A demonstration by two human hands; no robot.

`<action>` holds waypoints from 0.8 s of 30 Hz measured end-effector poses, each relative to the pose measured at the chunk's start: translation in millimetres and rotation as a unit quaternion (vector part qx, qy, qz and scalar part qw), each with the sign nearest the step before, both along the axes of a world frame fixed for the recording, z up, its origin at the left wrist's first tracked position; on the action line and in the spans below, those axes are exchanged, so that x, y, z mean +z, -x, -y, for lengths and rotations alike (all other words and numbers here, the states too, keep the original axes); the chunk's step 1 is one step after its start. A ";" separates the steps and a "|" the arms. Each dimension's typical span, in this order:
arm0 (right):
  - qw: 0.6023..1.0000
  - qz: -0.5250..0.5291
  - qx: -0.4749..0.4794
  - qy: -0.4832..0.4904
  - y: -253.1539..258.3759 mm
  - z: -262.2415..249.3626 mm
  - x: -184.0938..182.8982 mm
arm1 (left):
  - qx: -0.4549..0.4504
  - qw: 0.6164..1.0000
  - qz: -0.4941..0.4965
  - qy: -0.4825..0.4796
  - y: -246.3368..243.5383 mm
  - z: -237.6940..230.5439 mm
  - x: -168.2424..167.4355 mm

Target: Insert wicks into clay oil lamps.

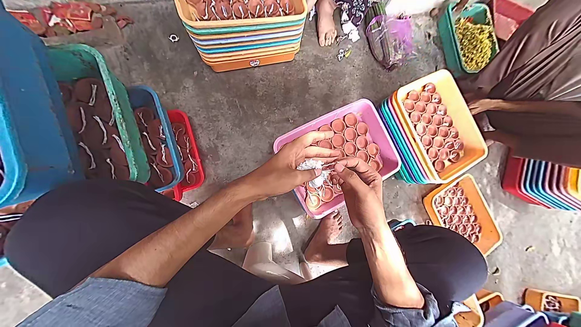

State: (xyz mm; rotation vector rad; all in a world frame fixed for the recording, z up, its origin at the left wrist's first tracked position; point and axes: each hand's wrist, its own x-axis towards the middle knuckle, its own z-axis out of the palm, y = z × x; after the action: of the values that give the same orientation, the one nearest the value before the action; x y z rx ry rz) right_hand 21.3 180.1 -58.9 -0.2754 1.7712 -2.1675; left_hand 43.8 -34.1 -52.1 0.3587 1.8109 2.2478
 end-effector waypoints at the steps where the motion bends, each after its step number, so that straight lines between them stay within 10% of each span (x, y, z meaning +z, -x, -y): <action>1: 1.000 0.001 -0.002 0.002 0.0 0.3 0.2 | -0.001 1.000 -0.001 0.002 0.1 0.0 0.1; 24: 0.998 -0.018 -0.043 -0.041 -5.9 8.2 -5.6 | -0.025 0.997 -0.026 0.072 -5.0 -4.3 -4.1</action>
State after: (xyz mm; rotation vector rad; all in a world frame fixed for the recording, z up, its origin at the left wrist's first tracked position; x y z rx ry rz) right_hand 27.2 171.9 -64.4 -0.2228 1.9186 -2.1544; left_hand 48.8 -29.8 -56.2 0.4337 1.9533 2.0790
